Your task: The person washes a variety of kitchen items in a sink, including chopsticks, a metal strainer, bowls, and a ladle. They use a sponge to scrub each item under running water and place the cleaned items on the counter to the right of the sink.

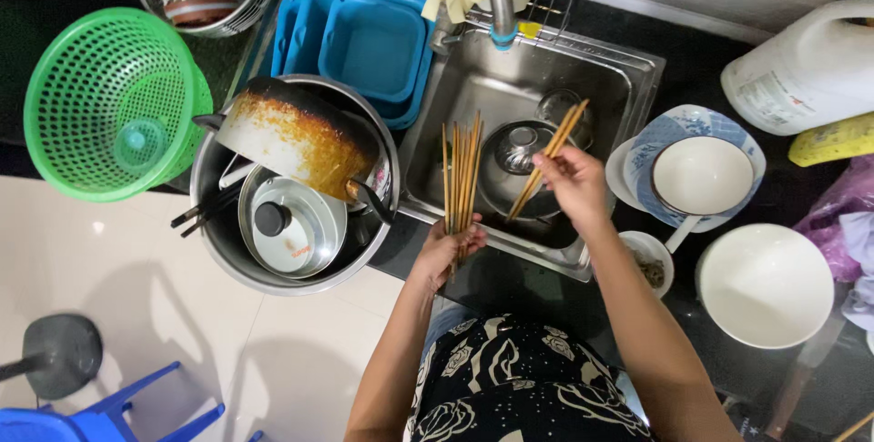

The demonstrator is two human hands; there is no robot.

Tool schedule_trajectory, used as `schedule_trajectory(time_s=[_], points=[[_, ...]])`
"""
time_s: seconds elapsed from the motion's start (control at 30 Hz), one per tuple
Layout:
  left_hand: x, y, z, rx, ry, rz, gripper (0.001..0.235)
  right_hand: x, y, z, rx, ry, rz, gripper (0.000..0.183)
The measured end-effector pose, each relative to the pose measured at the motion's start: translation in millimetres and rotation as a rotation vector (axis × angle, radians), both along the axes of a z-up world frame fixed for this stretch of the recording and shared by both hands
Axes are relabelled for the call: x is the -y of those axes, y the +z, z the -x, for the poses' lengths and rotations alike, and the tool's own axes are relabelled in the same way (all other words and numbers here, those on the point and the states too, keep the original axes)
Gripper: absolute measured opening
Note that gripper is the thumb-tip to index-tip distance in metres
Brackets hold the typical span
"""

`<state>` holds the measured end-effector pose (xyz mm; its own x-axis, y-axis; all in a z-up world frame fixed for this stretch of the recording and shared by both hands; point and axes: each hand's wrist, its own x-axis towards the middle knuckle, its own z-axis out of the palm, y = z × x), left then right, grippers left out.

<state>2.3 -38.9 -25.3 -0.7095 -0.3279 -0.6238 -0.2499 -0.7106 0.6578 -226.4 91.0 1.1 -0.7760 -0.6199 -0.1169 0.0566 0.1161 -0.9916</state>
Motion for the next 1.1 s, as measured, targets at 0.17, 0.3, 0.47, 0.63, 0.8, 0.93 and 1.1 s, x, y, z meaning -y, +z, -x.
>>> schedule_trajectory(time_s=[0.17, 0.3, 0.47, 0.63, 0.8, 0.93, 1.1], points=[[-18.9, 12.5, 29.6, -0.138, -0.028, -0.045, 0.03, -14.7, 16.8, 5.8, 0.367, 0.008, -0.014, 0.016], [-27.5, 20.7, 43.8, -0.102, -0.201, -0.227, 0.028, -18.3, 20.6, -15.0, 0.408, 0.057, -0.066, 0.025], [-33.8, 0.0, 44.9, -0.055, -0.186, -0.263, 0.031, -102.6, 53.7, -3.6, 0.116, 0.073, -0.271, 0.037], [-41.9, -8.0, 46.2, 0.024, -0.163, -0.251, 0.023, -178.8, 75.3, -17.8, -0.196, 0.152, -0.926, 0.029], [-43.3, -16.0, 56.0, 0.019, -0.127, -0.39, 0.022, -173.2, 46.8, -50.6, -0.497, 0.223, -1.023, 0.065], [-35.6, -20.0, 52.4, 0.072, -0.082, -0.301, 0.027, -174.7, 4.2, -53.5, -0.758, 0.172, -0.989, 0.054], [-25.9, -30.7, 50.0, 0.116, -0.067, -0.265, 0.022, -184.2, -0.6, -54.0, -0.747, 0.048, -0.845, 0.042]])
